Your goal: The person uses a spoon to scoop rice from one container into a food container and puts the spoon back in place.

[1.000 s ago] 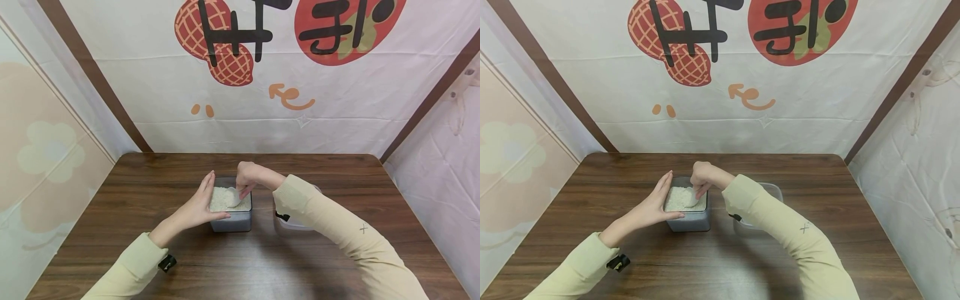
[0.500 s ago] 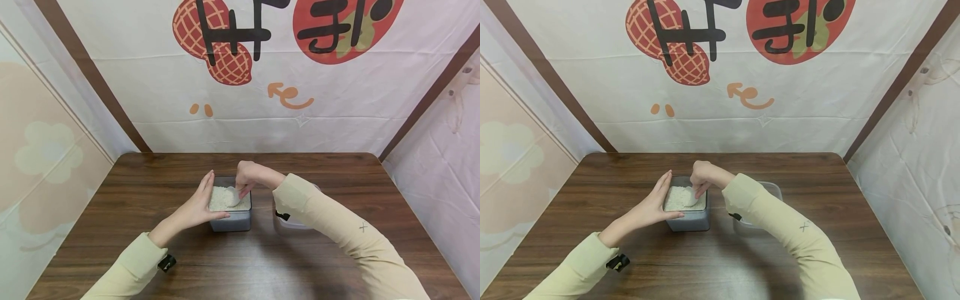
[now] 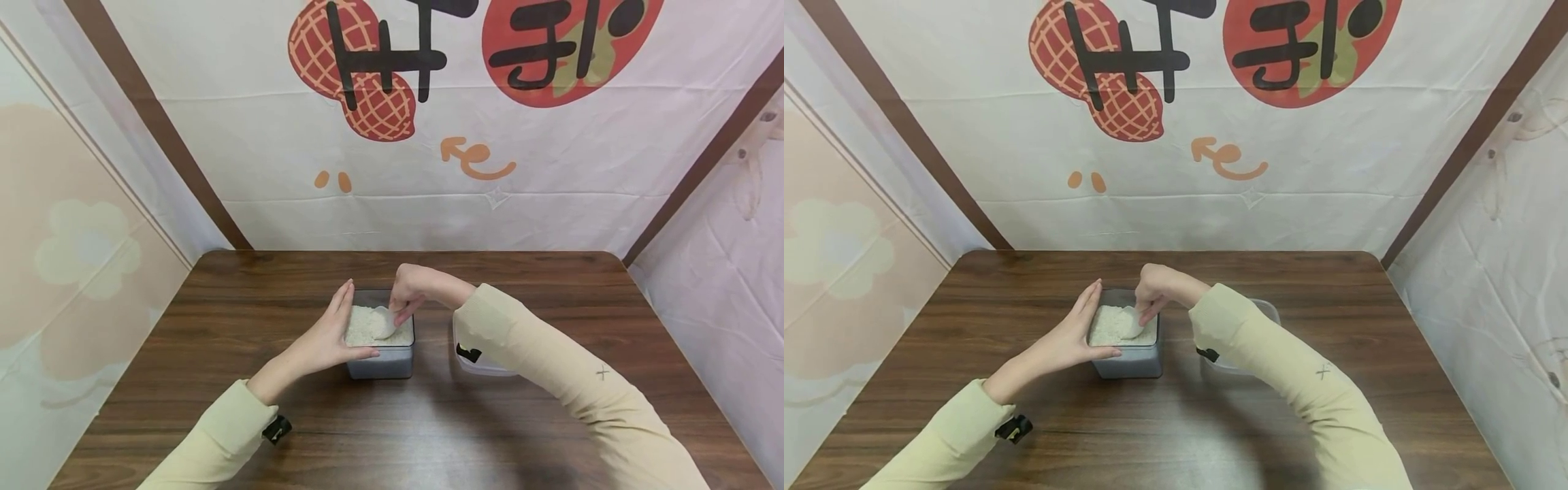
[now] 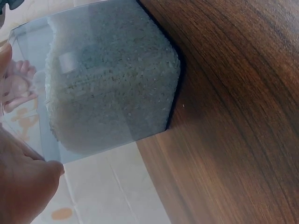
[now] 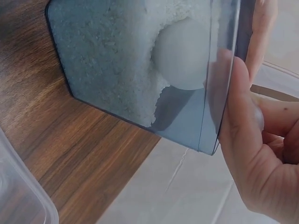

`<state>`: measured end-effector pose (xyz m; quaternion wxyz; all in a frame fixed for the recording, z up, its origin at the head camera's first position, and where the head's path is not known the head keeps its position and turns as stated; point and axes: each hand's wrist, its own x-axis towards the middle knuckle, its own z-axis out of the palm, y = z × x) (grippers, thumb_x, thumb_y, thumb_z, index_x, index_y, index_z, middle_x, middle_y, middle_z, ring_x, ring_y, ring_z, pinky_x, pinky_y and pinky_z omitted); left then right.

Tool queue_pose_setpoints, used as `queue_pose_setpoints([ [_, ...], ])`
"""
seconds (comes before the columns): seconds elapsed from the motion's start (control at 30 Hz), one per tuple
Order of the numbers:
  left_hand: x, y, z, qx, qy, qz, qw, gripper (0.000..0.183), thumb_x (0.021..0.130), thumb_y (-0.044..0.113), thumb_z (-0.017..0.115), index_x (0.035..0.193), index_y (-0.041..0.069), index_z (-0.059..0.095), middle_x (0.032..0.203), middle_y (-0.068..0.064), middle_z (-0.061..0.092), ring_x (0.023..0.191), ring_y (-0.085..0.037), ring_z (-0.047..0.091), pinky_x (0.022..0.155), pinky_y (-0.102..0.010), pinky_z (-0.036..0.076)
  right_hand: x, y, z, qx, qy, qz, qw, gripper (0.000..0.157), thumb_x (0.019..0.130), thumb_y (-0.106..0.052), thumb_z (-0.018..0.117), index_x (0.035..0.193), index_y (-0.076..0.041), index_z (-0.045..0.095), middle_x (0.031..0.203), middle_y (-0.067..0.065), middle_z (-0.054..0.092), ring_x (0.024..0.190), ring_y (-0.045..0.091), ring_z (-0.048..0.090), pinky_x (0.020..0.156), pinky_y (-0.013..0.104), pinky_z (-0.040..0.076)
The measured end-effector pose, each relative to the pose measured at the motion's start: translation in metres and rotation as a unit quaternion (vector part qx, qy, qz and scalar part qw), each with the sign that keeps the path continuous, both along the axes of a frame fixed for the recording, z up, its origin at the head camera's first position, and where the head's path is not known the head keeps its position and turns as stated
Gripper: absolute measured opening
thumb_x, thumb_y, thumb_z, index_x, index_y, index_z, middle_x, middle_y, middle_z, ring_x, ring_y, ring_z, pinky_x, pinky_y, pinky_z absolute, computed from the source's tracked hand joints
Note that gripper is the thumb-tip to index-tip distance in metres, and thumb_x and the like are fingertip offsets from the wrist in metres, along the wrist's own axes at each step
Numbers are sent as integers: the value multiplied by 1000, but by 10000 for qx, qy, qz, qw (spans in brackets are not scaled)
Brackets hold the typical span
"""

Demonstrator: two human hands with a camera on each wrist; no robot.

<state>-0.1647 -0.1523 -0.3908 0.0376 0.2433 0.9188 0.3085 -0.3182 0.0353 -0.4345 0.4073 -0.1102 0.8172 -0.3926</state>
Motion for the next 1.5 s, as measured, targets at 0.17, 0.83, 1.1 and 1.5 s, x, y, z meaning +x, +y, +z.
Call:
queue_pose_setpoints([
  [0.17, 1, 1, -1, -20, 67, -25, 10000, 119, 71, 54, 71, 143, -6, -2, 150, -19, -4, 134, -37, 16, 102, -50, 28, 76, -2, 99, 692, 187, -771, 9944, 20, 83, 3, 60, 102, 9, 65, 104, 18, 65, 79, 22, 67, 74, 31, 52],
  [0.83, 0, 0, -1, -2, 25, 64, 10000, 120, 69, 54, 72, 144, -4, -2, 151, -18, -4, 133, -37, 17, 102, -49, 28, 88, 17, 118, -461, -545, -958, 9928, 22, 85, 11, 54, 106, 18, 58, 95, 30, 63, 60, 18, 65, 68, 25, 53],
  [1.1, 0, -1, -2, 17, 67, 48, 10000, 119, 70, 53, 72, 143, -6, -1, 150, -19, -3, 134, -37, 16, 103, -49, 27, 89, 21, 115, -749, -650, -1177, 9881, 23, 85, 11, 54, 106, 20, 57, 96, 34, 61, 57, 18, 64, 66, 24, 53],
  [1.5, -1, -1, -2, 18, 177, 20, 9998, 120, 68, 54, 73, 143, -7, 1, 150, -21, -1, 133, -38, 17, 102, -50, 27, 91, 27, 116, -782, -583, -1236, 9875, 22, 87, 10, 53, 107, 17, 58, 90, 28, 64, 58, 16, 64, 64, 24, 53],
])
